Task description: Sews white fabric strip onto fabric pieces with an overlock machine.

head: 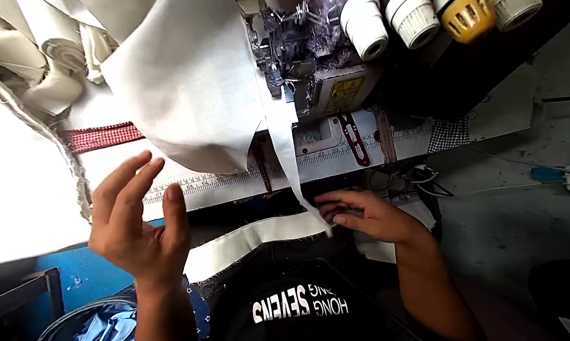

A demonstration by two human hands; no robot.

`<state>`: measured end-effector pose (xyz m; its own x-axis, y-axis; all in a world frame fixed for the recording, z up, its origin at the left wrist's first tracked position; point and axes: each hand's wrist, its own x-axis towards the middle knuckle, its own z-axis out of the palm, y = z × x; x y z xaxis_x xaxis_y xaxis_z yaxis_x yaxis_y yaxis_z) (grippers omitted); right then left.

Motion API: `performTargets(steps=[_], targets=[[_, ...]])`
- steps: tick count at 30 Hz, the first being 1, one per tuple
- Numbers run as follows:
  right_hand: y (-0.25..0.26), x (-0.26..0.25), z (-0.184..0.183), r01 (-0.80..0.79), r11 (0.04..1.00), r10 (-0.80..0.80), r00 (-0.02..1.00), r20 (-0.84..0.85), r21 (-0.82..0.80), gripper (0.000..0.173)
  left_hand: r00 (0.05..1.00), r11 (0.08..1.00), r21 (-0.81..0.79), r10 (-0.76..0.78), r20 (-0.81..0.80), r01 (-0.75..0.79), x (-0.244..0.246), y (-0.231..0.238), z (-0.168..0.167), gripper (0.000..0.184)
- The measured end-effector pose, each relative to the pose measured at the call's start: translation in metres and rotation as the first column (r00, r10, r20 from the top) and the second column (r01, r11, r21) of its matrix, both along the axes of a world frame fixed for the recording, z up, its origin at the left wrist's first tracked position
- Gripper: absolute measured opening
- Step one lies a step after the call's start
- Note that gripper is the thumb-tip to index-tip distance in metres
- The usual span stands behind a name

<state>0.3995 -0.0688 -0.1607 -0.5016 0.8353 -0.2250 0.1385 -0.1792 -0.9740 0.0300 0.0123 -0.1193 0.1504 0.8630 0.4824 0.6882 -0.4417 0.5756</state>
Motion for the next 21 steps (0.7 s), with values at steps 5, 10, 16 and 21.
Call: performTargets(steps=[5,10,16,21], targets=[[0.000,-0.005,0.017,0.350,0.814,-0.527,0.781,0.336,0.463,0.028,0.958,0.977,-0.210,0.015,0.288,0.048,0.028,-0.024,0.007,0.031],[0.048,-0.019,0.024,0.224,0.670,-0.716,0.448,0.536,0.708,0.044,0.973,0.911,-0.398,-0.018,0.230,0.111,0.099,-0.008,0.011,0.036],[0.048,-0.018,0.044,0.095,0.703,-0.688,0.345,0.639,0.705,0.034,0.766,0.847,-0.470,0.125,0.631,0.249,0.131,0.012,0.001,0.024],[0.061,-0.016,0.064,0.233,0.691,-0.647,0.621,0.442,0.684,0.039,0.680,0.806,-0.485,0.145,0.719,0.340,0.135,0.012,0.016,0.017]])
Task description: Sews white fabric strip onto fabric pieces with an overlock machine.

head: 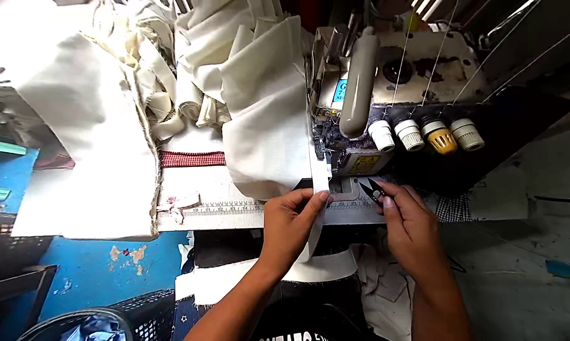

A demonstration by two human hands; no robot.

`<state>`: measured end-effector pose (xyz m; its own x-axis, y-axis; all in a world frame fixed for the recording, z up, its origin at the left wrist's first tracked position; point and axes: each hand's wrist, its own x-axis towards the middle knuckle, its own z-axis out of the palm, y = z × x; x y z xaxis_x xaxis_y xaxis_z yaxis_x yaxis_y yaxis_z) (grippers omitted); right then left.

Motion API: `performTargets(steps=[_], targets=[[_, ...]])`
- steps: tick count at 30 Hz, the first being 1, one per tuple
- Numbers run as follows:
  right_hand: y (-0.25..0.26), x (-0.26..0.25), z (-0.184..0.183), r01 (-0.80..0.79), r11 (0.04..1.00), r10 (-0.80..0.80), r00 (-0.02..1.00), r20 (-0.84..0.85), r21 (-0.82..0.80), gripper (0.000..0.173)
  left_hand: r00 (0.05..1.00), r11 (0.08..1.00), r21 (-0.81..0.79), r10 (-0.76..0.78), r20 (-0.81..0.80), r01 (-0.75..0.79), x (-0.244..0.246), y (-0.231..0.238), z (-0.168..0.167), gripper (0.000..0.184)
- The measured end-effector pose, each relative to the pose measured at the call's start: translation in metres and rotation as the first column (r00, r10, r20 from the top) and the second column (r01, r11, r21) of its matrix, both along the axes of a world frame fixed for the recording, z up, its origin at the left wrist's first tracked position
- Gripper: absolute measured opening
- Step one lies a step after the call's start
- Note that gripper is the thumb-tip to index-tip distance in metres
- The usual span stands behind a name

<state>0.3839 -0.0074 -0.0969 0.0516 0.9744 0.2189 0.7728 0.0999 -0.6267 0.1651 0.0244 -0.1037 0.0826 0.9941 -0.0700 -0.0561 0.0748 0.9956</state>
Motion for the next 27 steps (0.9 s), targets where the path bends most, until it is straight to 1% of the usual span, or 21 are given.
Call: performTargets(steps=[2,4,7,11,14,16,18,19,20,21,22,23,24,25,26,27], targets=[[0.013,-0.013,0.003,-0.040,0.993,0.038,0.999,0.020,0.114,0.037,0.998,1.000,-0.003,0.003,0.061,-0.003,0.002,0.000,0.008,0.016],[0.026,-0.024,0.001,-0.063,0.971,0.047,0.996,0.073,0.231,0.032,0.990,1.000,-0.015,0.009,0.141,-0.007,0.003,0.002,0.015,0.015],[0.041,-0.035,0.002,-0.105,0.934,0.064,0.990,0.129,0.342,0.026,0.974,0.999,-0.054,0.005,0.227,0.008,0.003,0.003,0.025,0.016],[0.054,-0.046,0.004,-0.163,0.913,0.117,0.983,0.142,0.375,0.021,0.962,0.995,-0.102,0.013,0.274,0.015,0.002,0.004,0.031,0.016],[0.060,-0.052,0.003,-0.195,0.896,0.155,0.979,0.130,0.399,0.024,0.963,0.995,-0.097,0.014,0.269,0.012,0.003,0.005,0.028,0.015],[0.061,-0.051,-0.003,-0.172,0.888,0.159,0.985,0.065,0.427,0.025,0.965,0.997,-0.078,0.007,0.261,0.014,0.001,0.005,0.025,0.014],[0.059,-0.046,-0.007,-0.129,0.895,0.169,0.984,-0.058,0.428,0.020,0.972,0.999,-0.016,-0.028,0.235,0.033,-0.002,0.003,0.020,0.015],[0.056,-0.043,-0.009,-0.105,0.903,0.171,0.977,-0.124,0.417,0.018,0.978,0.996,0.053,-0.077,0.192,0.068,-0.007,0.000,0.017,0.015],[0.051,-0.039,-0.011,-0.080,0.913,0.162,0.971,-0.174,0.399,0.018,0.983,0.979,0.149,-0.153,0.100,0.137,-0.013,-0.004,0.013,0.016],[0.046,-0.035,-0.013,-0.049,0.925,0.133,0.971,-0.200,0.376,0.021,0.970,0.938,0.248,-0.237,-0.061,0.244,-0.023,-0.009,0.011,0.018],[0.042,-0.031,-0.016,-0.014,0.936,0.096,0.971,-0.218,0.353,0.025,0.919,0.874,0.310,-0.302,-0.254,0.373,-0.034,-0.014,0.009,0.019],[0.037,-0.026,-0.019,0.016,0.945,0.062,0.972,-0.227,0.328,0.028,0.829,0.810,0.319,-0.325,-0.455,0.493,-0.044,-0.021,0.007,0.019],[0.032,-0.021,-0.021,0.040,0.951,0.035,0.971,-0.235,0.306,0.031,0.721,0.757,0.288,-0.327,-0.611,0.587,-0.055,-0.029,0.004,0.018],[0.027,-0.016,-0.024,0.055,0.957,0.017,0.970,-0.244,0.284,0.032,0.617,0.717,0.239,-0.324,-0.717,0.654,-0.064,-0.037,0.000,0.021],[0.022,-0.013,-0.026,0.065,0.962,0.004,0.967,-0.255,0.264,0.032,0.554,0.699,0.201,-0.324,-0.767,0.687,-0.074,-0.045,-0.004,0.027],[0.017,-0.011,-0.028,0.071,0.966,-0.002,0.964,-0.265,0.248,0.032,0.534,0.697,0.182,-0.328,-0.779,0.693,-0.082,-0.051,-0.006,0.033]])
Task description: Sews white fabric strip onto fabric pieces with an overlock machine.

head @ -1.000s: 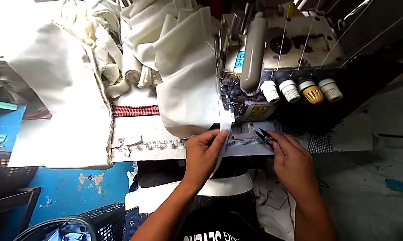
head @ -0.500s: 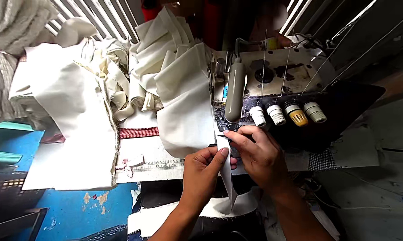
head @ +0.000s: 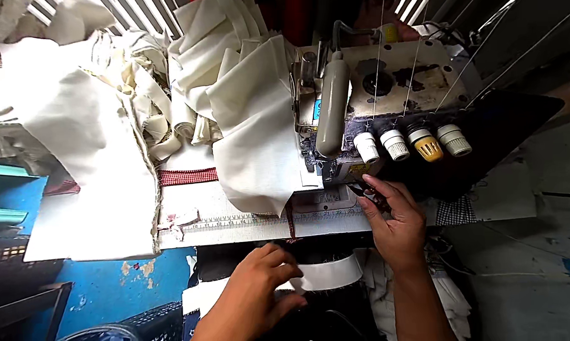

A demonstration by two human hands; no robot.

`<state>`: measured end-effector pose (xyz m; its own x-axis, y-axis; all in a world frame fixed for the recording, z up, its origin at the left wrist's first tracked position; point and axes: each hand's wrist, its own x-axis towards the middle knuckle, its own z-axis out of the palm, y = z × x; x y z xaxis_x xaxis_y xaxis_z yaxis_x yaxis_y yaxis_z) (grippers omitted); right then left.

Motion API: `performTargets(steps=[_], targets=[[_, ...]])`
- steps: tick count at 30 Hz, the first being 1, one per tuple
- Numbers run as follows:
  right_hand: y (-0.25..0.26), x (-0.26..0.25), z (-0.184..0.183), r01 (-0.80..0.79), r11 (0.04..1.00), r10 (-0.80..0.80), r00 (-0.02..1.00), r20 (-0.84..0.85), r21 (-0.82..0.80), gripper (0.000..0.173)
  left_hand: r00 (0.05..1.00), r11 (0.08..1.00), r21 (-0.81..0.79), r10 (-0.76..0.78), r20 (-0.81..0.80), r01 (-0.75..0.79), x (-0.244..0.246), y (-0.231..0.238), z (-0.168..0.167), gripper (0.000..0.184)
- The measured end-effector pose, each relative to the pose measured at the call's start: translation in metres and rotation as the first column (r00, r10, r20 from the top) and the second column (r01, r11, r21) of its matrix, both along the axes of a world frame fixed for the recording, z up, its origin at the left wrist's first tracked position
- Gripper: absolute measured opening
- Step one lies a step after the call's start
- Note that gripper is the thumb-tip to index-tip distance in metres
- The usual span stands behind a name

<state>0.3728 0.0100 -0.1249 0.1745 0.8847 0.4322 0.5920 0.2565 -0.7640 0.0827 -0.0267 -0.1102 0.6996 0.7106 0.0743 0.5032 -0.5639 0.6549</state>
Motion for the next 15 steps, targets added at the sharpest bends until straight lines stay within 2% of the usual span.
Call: performTargets(steps=[2,5,9,11,15], targets=[[-0.005,0.001,-0.002,-0.009,0.999,0.008,1.000,-0.009,-0.035,0.034,1.000,1.000,-0.008,0.010,0.019,-0.010,-0.014,-0.005,0.004,0.044],[-0.006,-0.008,0.001,-0.038,0.996,0.037,0.999,-0.007,-0.080,0.047,0.975,0.992,0.019,0.122,0.187,-0.128,-0.014,0.005,0.023,0.032],[0.005,-0.039,0.017,-0.133,0.991,0.134,0.990,0.051,-0.019,0.034,0.895,0.930,0.164,0.251,0.369,-0.329,0.012,0.051,0.040,0.021],[0.010,-0.052,0.020,-0.143,0.990,0.142,0.981,0.131,-0.003,0.031,0.900,0.911,0.238,0.239,0.364,-0.338,0.022,0.075,0.035,0.022],[0.014,-0.062,0.014,-0.115,0.993,0.110,0.968,0.224,0.008,0.034,0.959,0.896,0.354,0.213,0.188,-0.269,0.029,0.101,0.023,0.034]])
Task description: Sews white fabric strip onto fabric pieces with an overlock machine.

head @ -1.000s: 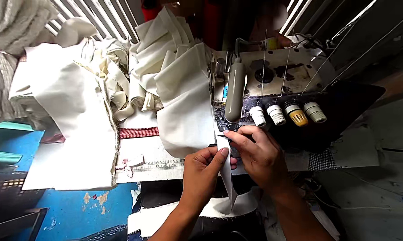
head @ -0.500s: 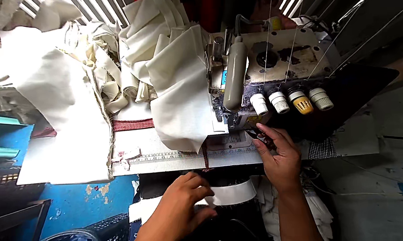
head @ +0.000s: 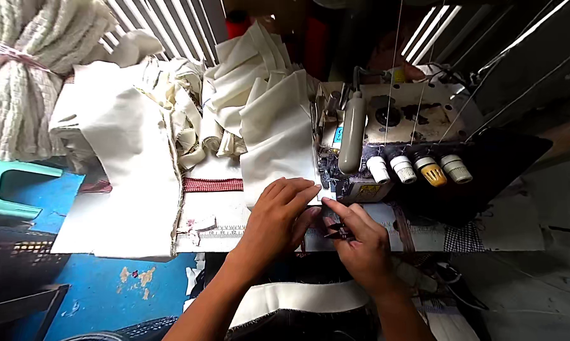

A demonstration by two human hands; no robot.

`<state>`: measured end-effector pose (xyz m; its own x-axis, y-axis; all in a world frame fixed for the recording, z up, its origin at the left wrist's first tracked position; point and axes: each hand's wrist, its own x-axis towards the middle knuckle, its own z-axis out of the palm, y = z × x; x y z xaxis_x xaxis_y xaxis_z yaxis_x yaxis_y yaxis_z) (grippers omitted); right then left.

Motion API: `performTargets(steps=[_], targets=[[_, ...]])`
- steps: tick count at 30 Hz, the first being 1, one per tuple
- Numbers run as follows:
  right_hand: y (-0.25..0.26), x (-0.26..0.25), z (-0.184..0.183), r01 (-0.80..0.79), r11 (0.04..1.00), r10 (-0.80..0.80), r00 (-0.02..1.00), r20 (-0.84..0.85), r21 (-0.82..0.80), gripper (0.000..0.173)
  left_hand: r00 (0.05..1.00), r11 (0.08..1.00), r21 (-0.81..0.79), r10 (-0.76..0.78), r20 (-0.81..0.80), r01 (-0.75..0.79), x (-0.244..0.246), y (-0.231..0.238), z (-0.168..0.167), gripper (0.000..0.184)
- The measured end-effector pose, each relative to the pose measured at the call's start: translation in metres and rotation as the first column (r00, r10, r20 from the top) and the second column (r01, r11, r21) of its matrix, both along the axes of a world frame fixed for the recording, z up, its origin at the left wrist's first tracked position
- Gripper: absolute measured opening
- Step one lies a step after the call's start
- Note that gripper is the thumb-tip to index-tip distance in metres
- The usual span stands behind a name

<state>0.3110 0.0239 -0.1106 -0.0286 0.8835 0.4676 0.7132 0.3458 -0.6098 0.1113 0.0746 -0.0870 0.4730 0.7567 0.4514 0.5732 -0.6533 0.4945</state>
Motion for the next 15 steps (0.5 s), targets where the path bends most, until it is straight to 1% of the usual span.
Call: performTargets(steps=[2,5,9,13,15], targets=[[0.000,-0.001,-0.002,0.016,1.000,-0.016,1.000,0.008,-0.003,0.035,0.998,1.000,0.024,0.003,-0.063,-0.001,0.001,0.005,-0.002,0.037],[0.001,0.000,-0.002,0.036,0.999,-0.036,0.999,0.029,0.011,0.036,0.994,1.000,0.012,0.003,-0.110,-0.001,0.005,0.011,0.001,0.038],[-0.003,0.003,-0.006,-0.007,0.999,0.009,0.999,-0.041,0.050,0.037,0.993,1.000,-0.030,-0.011,-0.115,0.008,0.006,0.022,0.009,0.037],[-0.020,0.023,-0.008,-0.040,0.998,0.033,0.989,-0.146,-0.044,0.033,0.991,0.996,-0.061,-0.071,-0.115,0.064,0.001,0.036,0.017,0.038],[-0.026,0.036,-0.011,-0.006,0.995,-0.006,0.992,-0.126,-0.097,0.031,0.994,0.996,-0.016,-0.087,-0.067,0.086,-0.011,0.046,0.022,0.036]])
